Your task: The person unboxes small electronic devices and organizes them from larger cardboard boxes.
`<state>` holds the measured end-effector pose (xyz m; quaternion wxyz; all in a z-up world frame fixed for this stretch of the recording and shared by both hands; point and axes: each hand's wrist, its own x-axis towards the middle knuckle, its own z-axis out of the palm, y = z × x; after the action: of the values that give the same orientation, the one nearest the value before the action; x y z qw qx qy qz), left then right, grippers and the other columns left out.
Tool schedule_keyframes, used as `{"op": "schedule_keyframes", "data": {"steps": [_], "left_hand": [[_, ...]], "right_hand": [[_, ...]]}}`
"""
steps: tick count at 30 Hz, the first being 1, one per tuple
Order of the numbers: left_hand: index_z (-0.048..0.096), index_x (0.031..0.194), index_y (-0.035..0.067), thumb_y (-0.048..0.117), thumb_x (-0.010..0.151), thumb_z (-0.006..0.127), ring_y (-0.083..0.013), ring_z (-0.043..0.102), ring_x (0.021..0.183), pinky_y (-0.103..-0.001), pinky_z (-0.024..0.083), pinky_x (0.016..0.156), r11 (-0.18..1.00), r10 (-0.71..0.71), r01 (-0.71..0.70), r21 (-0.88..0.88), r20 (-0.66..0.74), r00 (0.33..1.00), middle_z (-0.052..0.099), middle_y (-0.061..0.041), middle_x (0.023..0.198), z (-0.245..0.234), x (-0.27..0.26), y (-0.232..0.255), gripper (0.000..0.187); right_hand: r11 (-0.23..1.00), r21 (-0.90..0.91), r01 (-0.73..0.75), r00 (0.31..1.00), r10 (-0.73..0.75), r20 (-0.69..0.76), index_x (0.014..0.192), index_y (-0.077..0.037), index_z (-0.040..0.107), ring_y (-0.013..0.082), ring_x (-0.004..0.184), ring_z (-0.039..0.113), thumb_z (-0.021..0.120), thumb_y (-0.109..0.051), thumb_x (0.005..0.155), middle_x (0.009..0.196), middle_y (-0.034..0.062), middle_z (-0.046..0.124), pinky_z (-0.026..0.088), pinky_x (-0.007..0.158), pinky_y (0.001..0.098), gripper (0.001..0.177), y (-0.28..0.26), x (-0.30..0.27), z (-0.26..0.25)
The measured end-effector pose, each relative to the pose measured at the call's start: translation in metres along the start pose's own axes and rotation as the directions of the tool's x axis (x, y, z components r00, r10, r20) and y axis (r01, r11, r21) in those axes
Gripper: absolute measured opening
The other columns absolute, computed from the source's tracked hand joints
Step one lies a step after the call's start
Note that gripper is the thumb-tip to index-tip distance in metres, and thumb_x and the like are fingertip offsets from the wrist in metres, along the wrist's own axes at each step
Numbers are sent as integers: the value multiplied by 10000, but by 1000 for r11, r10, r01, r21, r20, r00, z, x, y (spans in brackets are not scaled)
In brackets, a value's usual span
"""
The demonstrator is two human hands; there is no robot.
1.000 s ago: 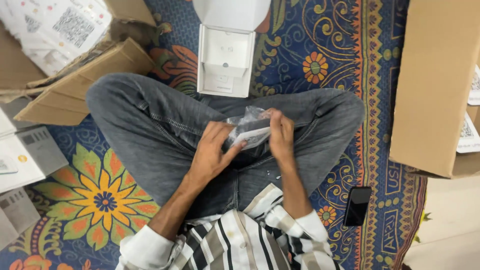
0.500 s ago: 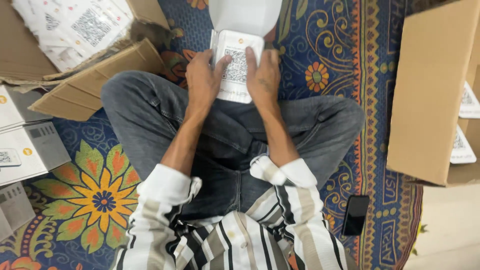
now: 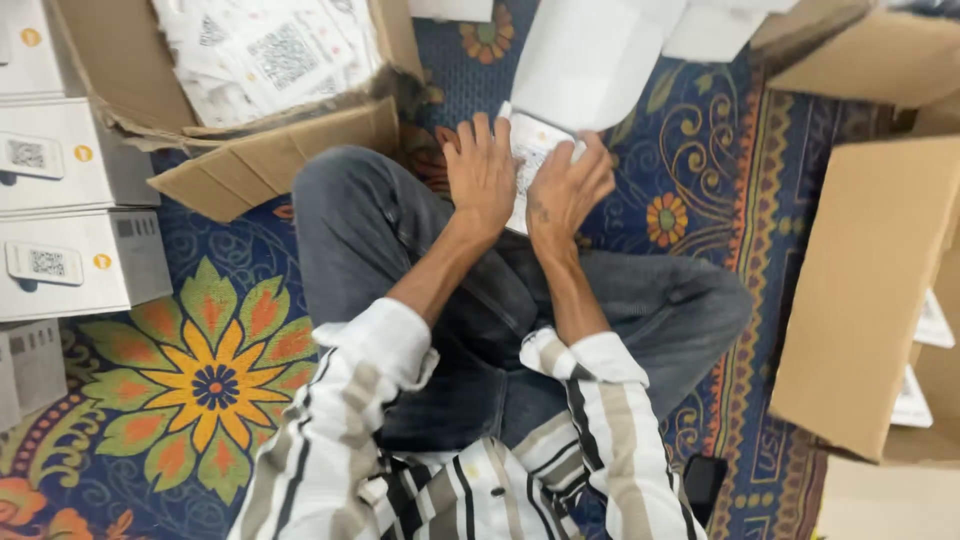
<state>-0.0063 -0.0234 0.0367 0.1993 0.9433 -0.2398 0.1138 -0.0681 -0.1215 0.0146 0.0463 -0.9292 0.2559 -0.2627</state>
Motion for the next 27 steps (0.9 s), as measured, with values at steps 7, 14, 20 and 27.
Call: {"op": "schedule_keyframes", "data": {"steps": [7,14,20,27], "left_hand": [[628,1109,102,161,1037,747,-339,576,1073,-464,492,927,935,-126,58,-350,-176,976,618,-102,1109,-151,48,-133,151],[580,1158,-40,360,606,973,-461,486,1182,-568,496,822,980,-199,194,46,215,956,494,-253,1322,-39,89,-335,787],[579,1111,3,294,465,986,-386,512,1165,-539,484,875,943,-328,314,113,142,934,537,-187,1260,-43,101,-309,817],[626,1140,64,72,876,829,-314,629,1002,-470,510,847,941,-310,307,-140,-1,951,662,-124,1058,-46,83,-324,334]], "right_hand": [[836,493,241,967,-248,-53,1152,-21,640,396,1234,485,679,-6,956,1322,179,498,414,1061,538,201,-128,48,-58],[636,717,286,806,-565,180,1204,-66,638,341,1214,592,694,-43,1009,1241,131,588,532,1000,487,204,-263,143,64],[614,546,570,468,-789,399,1291,-61,623,439,1234,514,865,-104,483,1342,188,545,477,875,607,845,-304,149,163],[654,366,662,589,-756,286,1047,-73,680,350,1094,580,715,-76,837,1114,131,611,444,859,567,213,-276,145,137]]}}
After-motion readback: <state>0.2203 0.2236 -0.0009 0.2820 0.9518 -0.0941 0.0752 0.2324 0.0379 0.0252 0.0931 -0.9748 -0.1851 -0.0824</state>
